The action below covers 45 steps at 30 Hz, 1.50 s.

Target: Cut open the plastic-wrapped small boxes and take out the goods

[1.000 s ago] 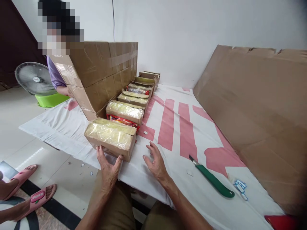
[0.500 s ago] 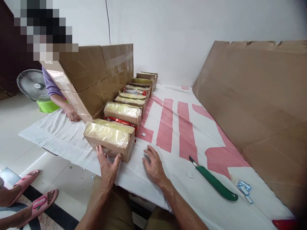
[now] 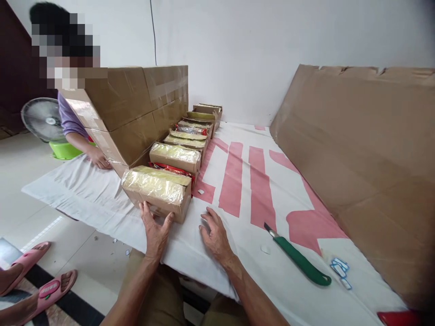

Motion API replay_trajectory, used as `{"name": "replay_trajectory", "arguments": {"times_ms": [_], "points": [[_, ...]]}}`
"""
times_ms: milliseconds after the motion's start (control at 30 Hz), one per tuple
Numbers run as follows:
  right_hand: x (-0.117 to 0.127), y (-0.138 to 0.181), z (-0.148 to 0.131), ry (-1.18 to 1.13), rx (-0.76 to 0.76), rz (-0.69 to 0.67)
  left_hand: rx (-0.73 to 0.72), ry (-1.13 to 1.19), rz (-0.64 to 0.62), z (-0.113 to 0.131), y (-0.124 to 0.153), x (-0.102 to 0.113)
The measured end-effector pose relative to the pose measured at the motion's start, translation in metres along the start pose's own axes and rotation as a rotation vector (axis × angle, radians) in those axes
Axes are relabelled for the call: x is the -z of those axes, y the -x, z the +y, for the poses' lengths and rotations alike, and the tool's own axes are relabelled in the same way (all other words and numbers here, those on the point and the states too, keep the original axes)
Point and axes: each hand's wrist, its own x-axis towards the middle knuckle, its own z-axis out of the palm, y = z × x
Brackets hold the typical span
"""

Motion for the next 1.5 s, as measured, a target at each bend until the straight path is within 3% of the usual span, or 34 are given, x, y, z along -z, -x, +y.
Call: {"name": "replay_trajectory", "arguments": {"times_ms": [600,1033,1300,1500], "points": [[0.0,0.003,-0.001,0.026,0.016,-0.006,-0.041,-0.023,-0.005,-0.011,-0.045,-0.035],[-0.002,0.005,-0.001,0.033,0.01,0.018,-0.013,-0.001,0.008,0.004,-0.032,-0.02],[0.002,0.003,-0.001,-0.035,0.03,0.008,-0.026,-0.023,0.013,-0.002,-0.014,-0.01],[0.007,-0.009,-0.025,-0.093,0.019,-0.051,-0.089,-0.063,-0.027,-0.011,-0.007,-0.011]]}}
